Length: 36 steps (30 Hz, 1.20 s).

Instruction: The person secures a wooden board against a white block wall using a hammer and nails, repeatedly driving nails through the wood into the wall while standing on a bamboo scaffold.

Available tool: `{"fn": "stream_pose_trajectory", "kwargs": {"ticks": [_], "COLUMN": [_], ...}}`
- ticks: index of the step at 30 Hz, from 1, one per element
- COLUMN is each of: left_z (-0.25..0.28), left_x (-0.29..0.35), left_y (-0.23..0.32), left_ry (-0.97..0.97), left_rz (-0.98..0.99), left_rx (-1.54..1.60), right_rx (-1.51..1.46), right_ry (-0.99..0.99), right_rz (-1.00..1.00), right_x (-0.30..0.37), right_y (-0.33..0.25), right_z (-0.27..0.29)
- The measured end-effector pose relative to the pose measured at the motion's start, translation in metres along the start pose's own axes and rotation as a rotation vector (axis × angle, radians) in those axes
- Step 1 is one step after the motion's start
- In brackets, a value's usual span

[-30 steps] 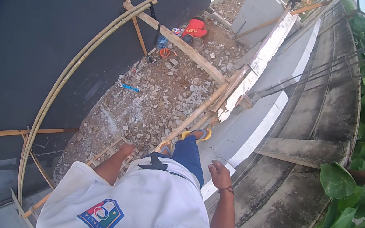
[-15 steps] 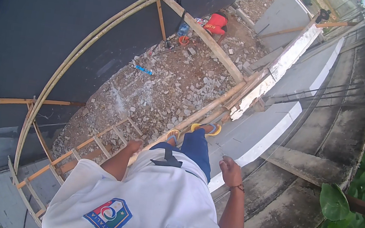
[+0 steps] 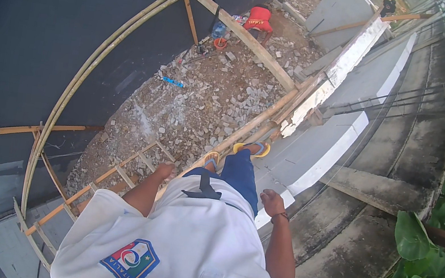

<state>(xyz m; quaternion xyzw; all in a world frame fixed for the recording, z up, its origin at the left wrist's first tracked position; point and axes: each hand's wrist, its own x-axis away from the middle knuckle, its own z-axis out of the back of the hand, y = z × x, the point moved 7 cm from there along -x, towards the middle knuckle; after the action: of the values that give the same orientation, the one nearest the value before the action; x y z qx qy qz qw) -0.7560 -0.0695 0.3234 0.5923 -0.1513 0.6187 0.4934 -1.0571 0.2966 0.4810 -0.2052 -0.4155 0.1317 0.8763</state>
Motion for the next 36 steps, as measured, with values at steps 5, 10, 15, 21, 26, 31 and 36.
{"fn": "stream_pose_trajectory", "kwargs": {"ticks": [5,10,15,21,26,31,36], "left_z": [0.011,0.004,0.015,0.022,0.017,0.022,0.017], "left_x": [-0.019,-0.018,-0.034,-0.032,-0.004,-0.009,-0.009], "left_y": [-0.001,0.011,-0.001,-0.004,0.008,0.012,0.034], "left_ry": [0.012,-0.003,0.001,-0.019,-0.119,-0.131,-0.117], "left_rz": [-0.040,-0.058,-0.072,-0.048,0.076,0.076,0.049], "left_rx": [-0.137,-0.132,-0.162,-0.151,-0.028,-0.065,-0.070], "right_rx": [-0.305,-0.789,-0.661,-0.555,-0.507,-0.680,-0.707], "right_ry": [-0.179,-0.229,-0.121,-0.144,-0.062,0.068,0.107], "right_rz": [-0.046,-0.460,-0.532,-0.469,-0.443,-0.417,-0.363], "right_x": [-0.011,0.011,0.022,0.003,-0.003,0.002,0.005], "right_y": [0.060,0.115,0.107,0.111,0.089,0.060,0.054], "right_z": [-0.059,-0.084,-0.080,-0.084,-0.072,-0.057,-0.047]}}
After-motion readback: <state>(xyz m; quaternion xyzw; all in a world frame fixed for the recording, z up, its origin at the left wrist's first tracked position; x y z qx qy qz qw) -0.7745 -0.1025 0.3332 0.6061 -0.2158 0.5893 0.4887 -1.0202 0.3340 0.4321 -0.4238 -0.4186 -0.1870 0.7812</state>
